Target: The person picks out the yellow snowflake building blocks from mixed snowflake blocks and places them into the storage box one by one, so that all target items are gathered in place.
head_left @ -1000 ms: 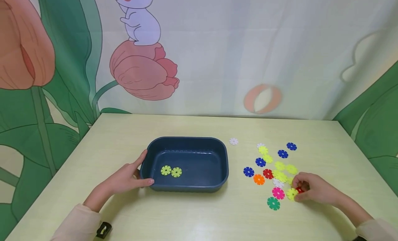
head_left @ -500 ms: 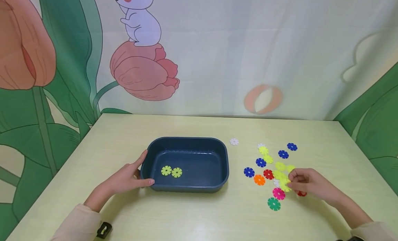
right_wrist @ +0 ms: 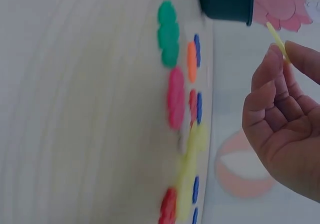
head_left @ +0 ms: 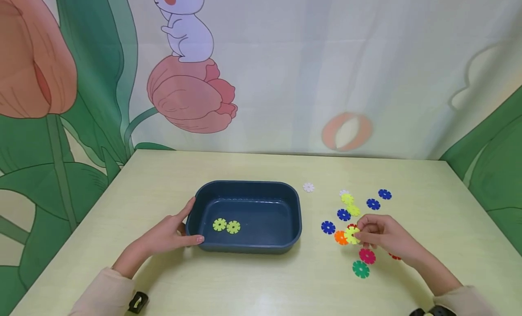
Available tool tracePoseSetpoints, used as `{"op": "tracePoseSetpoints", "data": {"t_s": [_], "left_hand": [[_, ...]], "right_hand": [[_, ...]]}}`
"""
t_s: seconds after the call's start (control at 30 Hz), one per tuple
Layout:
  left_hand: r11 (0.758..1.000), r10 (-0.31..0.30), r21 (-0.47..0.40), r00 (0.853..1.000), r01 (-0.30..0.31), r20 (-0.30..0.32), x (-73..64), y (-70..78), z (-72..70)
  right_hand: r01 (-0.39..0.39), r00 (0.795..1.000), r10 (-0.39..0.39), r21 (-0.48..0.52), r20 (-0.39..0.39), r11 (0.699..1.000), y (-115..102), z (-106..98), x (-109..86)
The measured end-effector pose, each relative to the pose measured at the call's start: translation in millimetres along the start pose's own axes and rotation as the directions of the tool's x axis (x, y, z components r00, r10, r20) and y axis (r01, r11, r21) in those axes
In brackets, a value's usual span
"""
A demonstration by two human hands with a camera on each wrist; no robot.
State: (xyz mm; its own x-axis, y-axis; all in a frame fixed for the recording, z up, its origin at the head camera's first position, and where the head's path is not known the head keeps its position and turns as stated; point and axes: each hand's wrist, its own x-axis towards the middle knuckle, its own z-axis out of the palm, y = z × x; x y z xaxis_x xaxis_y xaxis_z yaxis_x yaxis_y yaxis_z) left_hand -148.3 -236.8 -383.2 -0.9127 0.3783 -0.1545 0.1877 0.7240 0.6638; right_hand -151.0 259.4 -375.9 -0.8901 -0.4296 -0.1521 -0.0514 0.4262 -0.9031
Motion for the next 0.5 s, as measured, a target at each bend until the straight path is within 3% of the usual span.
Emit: {"op": "tracePoseSetpoints", "data": {"t_s": [0.17,0.5], "left_hand": [[1.0,-0.005,-0.006,1.0,0.005,0.001,-0.2,0.8,0.5],[1.0,0.004,-0.001,1.0,-0.004,0.0,0.1,-0.5,0.3]], "right_hand": [[0.048,0.999,-0.048,0.023,-0.006,0.999,-11.5,15.2,8.4],[0.019,0.996,-0.011,0.09,-0.092,0.996,-38.1,48.0,30.0]]}}
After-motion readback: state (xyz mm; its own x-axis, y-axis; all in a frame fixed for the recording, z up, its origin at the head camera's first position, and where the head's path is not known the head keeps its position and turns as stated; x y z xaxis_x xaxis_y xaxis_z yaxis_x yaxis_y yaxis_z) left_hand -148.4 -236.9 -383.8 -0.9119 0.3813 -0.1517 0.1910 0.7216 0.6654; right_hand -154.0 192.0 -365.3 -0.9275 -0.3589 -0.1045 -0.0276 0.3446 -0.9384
